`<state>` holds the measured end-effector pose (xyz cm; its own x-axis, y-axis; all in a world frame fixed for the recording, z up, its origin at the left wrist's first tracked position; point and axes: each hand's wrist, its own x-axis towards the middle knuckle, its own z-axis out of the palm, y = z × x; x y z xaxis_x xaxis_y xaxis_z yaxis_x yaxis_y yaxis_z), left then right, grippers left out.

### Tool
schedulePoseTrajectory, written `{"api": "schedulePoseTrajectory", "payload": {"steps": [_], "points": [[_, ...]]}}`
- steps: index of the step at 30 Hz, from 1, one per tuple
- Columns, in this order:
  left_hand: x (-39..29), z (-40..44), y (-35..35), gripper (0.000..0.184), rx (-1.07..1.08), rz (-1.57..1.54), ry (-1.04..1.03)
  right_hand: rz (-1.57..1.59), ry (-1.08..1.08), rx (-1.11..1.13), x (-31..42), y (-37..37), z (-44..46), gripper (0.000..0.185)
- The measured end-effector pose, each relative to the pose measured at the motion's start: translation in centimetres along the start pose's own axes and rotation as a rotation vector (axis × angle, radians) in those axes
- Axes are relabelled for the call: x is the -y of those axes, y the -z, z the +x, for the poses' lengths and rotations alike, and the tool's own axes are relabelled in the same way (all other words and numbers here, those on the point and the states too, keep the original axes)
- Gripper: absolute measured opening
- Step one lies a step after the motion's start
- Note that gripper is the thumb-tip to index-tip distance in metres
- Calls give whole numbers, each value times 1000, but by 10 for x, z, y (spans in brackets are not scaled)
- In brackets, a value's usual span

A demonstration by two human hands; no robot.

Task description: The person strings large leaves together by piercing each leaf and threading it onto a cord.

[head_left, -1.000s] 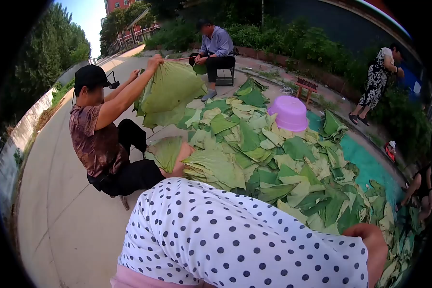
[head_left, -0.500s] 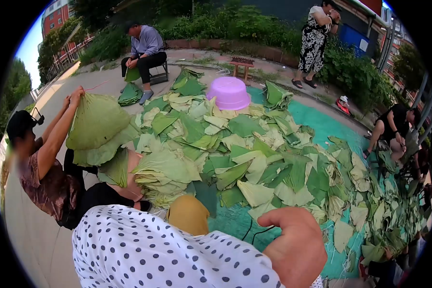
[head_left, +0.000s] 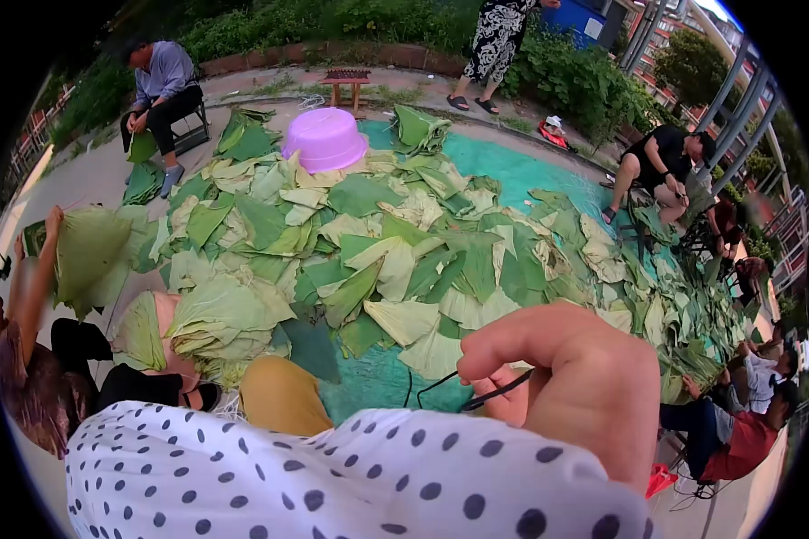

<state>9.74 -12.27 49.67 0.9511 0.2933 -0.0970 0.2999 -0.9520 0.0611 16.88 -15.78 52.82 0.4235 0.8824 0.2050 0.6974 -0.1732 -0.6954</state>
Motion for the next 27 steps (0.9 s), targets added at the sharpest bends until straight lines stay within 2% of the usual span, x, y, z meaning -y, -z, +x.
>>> {"api": "schedulePoseTrajectory", "payload": {"steps": [1,4,8,11,16,21,24,27], "points": [[-1,2,-2,34,4,-3,-21,4,88,-99,-6,-5,-1,21],[-4,10,-11,32,-8,-46,-73,-30,161,-6,-15,15,-3,22],[-9,16,-15,29,-10,-99,-97,226,89,61,-77,7,3,15],[-10,18,-18,27,5,-128,-82,425,51,185,-151,-29,5,11],[-5,26,-31,25,46,-146,-89,581,-93,321,-223,-82,2,7],[-4,28,-38,22,61,-154,-114,583,-145,313,-269,-92,-15,12],[-5,30,-42,21,75,-141,-125,526,27,302,-284,-95,-14,17],[-2,27,-44,20,86,-117,-137,499,-10,355,-277,-85,-12,16]]}}
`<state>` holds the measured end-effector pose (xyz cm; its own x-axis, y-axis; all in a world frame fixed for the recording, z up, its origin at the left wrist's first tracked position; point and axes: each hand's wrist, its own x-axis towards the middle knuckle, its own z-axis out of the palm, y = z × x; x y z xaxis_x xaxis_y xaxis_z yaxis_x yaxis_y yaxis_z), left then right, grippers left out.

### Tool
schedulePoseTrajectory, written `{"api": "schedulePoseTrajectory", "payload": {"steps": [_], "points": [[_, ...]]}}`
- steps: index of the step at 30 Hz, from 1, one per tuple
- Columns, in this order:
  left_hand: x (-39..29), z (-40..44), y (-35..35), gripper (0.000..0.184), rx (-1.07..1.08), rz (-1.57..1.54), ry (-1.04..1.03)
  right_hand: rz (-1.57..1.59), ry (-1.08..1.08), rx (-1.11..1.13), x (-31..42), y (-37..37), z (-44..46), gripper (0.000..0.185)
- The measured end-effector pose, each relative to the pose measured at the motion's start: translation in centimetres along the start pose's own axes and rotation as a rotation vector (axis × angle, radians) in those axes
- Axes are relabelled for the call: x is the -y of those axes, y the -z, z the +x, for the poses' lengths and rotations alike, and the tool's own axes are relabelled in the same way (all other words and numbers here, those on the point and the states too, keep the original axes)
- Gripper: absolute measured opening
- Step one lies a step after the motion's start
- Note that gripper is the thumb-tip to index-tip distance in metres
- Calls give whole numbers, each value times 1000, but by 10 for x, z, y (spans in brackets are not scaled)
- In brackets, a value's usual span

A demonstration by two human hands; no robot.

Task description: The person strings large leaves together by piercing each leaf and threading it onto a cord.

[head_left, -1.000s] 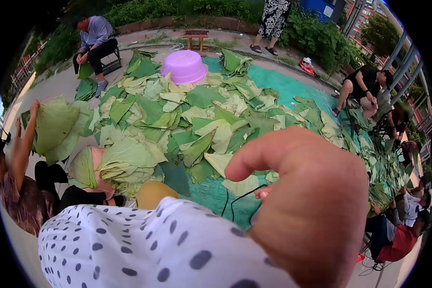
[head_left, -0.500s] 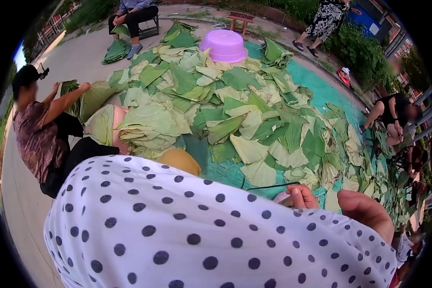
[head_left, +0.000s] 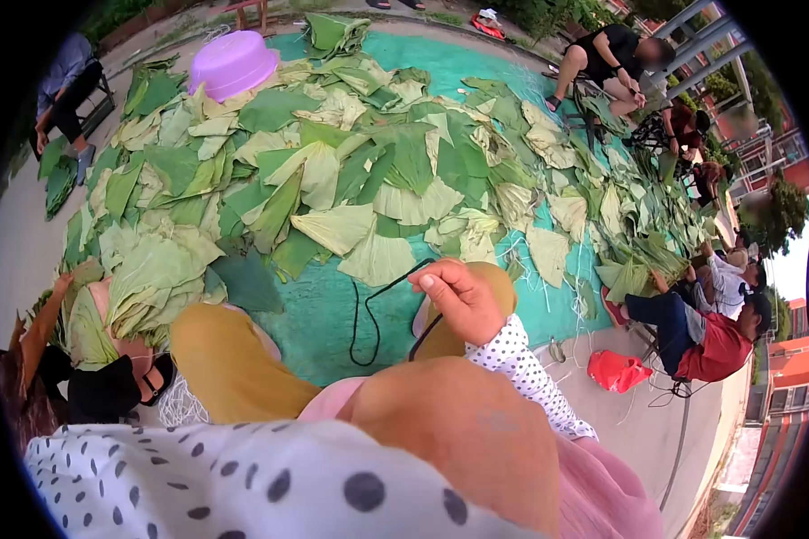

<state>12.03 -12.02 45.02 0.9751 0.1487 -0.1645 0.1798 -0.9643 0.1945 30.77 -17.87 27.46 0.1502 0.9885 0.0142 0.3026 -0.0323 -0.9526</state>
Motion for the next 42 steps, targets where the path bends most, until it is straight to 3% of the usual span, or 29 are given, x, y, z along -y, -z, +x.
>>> {"api": "schedulePoseTrajectory", "payload": {"steps": [5,12,14,15,16,17,18,19,20,21,23,25,27,29,31,32,36,38,42], "points": [[-2,2,-10,19,26,-31,-2,-42,97,86,-6,-3,3,18],[-4,2,-20,19,128,-93,31,147,-137,26,-26,6,6,22],[4,-2,-24,19,234,-138,98,-105,-102,76,-31,8,7,33],[11,-3,-24,19,289,-167,130,-453,4,169,-22,16,5,43],[19,-6,-26,19,339,-222,182,-446,-5,146,-17,19,6,43],[33,-12,-27,21,343,-275,226,-642,-21,172,-13,18,6,44],[46,-17,-29,23,345,-327,271,-839,-46,199,-12,17,4,46],[57,-23,-48,24,151,-388,283,-843,60,116,-14,16,1,50],[65,-29,-67,21,-22,-425,282,-641,161,115,-13,12,2,50],[67,-28,-79,21,-55,-522,310,-439,260,113,-8,5,2,51],[66,-27,-86,20,-71,-620,325,176,186,321,3,-21,-2,51],[63,-28,-85,19,-4,-1099,487,263,116,494,8,-43,-6,45],[70,-38,-97,20,5,-1185,554,277,19,556,-7,-58,-6,28],[79,-49,-110,19,9,-1303,632,256,-32,566,-14,-57,-6,23],[83,-55,-119,18,26,-1327,634,440,-235,519,-15,-50,-2,21],[85,-56,-123,17,41,-1351,641,440,-238,507,-15,-43,1,21],[95,-56,-151,14,-17,-1369,728,823,-328,-95,-18,25,27,20],[103,-53,-175,13,-94,-1434,751,889,-208,-364,-36,89,36,21],[112,-34,-209,15,-45,-1449,703,791,77,-805,-14,249,4,22]]}}
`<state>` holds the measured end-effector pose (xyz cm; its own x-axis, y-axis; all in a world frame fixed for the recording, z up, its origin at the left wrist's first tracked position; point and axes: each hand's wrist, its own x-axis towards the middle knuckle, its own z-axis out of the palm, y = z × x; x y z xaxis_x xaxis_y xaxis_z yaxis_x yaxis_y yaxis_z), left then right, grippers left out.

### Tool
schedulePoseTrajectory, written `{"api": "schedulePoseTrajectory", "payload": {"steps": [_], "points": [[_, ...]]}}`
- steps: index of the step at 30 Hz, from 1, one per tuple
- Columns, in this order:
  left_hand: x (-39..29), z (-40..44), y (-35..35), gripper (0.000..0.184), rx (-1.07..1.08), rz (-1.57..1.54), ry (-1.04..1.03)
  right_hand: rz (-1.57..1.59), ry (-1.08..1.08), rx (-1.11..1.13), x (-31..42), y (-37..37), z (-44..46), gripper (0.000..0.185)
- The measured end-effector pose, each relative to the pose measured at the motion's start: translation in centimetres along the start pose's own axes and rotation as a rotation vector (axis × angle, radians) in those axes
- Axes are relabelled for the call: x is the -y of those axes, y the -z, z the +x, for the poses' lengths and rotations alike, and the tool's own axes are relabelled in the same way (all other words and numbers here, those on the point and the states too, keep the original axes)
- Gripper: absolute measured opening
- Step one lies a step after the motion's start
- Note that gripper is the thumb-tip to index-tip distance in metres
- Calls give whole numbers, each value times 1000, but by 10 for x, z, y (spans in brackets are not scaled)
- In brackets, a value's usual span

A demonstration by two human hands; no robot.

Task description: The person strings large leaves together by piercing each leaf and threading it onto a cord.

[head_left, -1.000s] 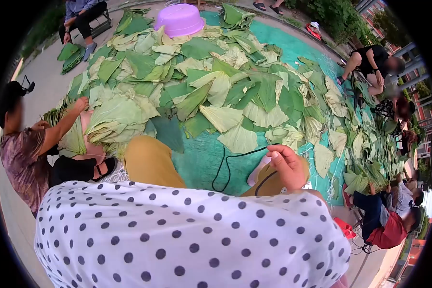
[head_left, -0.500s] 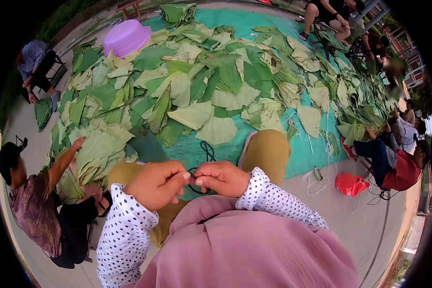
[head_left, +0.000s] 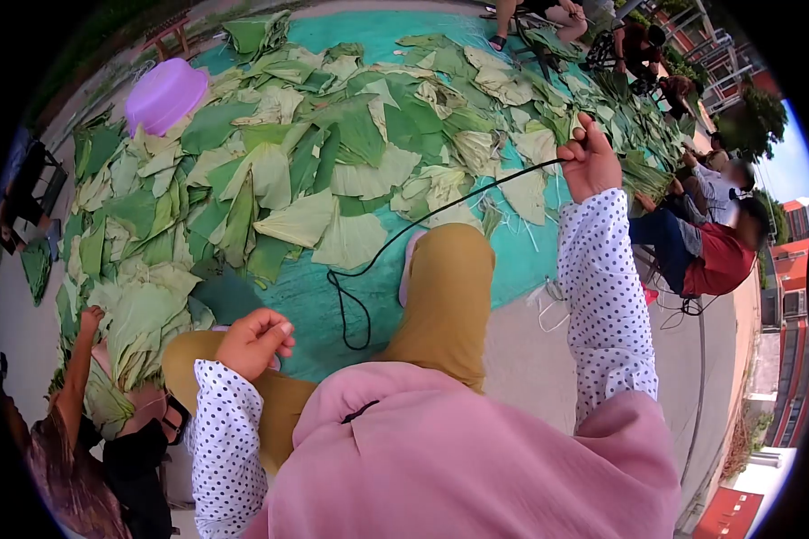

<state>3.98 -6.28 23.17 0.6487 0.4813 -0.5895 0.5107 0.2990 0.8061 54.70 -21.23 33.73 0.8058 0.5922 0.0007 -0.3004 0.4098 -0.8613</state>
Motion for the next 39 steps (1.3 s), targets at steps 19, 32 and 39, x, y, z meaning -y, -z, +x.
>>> {"api": "schedulePoseTrajectory", "payload": {"steps": [19,32,39], "points": [[107,109,-23,10,-7,217,-157,-635,807,-255,198,-4,-129,22],[114,90,-20,13,-56,375,-170,-420,-77,32,-16,-19,-183,17],[131,105,-18,15,-45,388,-106,-229,39,128,8,-45,-191,19]]}}
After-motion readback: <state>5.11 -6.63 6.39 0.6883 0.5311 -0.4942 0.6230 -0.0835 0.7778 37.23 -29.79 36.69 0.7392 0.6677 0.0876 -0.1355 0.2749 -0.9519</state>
